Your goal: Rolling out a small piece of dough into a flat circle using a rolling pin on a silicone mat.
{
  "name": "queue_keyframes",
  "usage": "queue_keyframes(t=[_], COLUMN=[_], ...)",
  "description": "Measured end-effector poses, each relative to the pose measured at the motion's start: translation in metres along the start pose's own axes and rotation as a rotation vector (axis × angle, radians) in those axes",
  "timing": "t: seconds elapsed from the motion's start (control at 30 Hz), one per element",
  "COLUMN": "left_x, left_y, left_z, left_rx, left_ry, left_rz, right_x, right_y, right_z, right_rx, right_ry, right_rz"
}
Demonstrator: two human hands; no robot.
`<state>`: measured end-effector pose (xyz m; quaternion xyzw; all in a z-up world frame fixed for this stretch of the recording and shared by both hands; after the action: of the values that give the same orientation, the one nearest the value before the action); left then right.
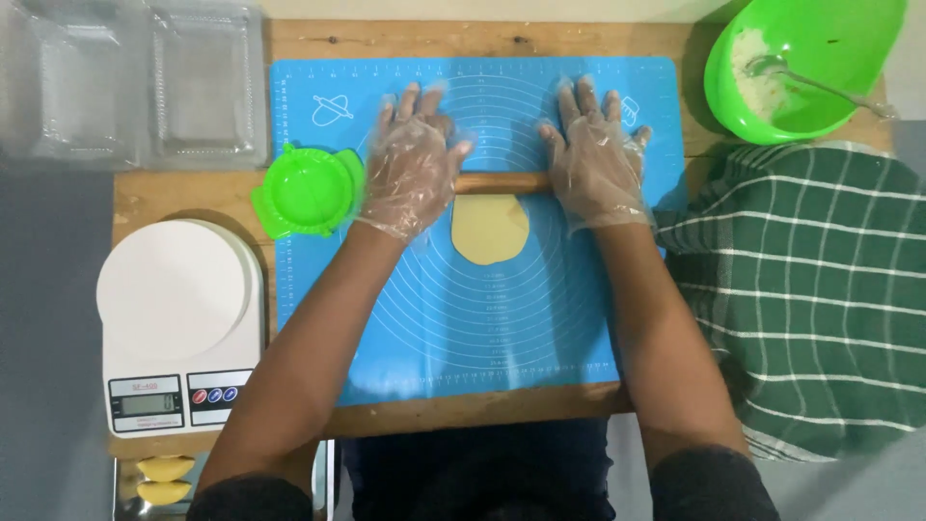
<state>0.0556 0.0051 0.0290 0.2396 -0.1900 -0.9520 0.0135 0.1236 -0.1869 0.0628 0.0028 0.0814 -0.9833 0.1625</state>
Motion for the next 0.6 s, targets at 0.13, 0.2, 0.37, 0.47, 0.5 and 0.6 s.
queue_keyframes(t=[0.13,0.2,0.37,0.47,0.5,0.6], left_x=[0.02,0.031,0.043,0.066,0.06,0.059], left_y=[0.019,0.019,0.042,0.061,0.073,0.084], left_z=[0.023,0.021,0.04,0.049,0.063,0.063], left_rx=[-0.005,-0.01,-0.243,-0.193,-0.191,-0.235], left_ry=[0.061,0.092,-0.055,-0.026,-0.028,-0.514], left_rz=[-0.273,-0.344,-0.339,-0.395,-0.396,-0.211], right_x=[-0.006,-0.005,0.034,0.08,0.086,0.1], right_y=[0.003,0.005,0.009,0.014,0.007,0.005], right_z=[0.0,-0.003,0.001,0.0,0.011,0.014], right_rx=[-0.029,-0.037,-0.114,-0.051,-0.05,0.144], right_ry=[0.037,0.061,0.138,0.135,0.134,-0.133], right_rz=[-0.055,-0.059,0.044,0.115,0.113,-0.005])
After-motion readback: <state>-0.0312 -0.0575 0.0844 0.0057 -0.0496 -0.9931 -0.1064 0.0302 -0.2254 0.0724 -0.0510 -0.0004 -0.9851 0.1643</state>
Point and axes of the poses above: each hand's wrist, its own x-axis away from the middle knuckle, its own z-axis out of the back of the hand, y = z × x, the point moved 6 cm from there along -x, towards the middle knuckle, and after that the axes turned 13 degrees about y, right-handed, at the moved point
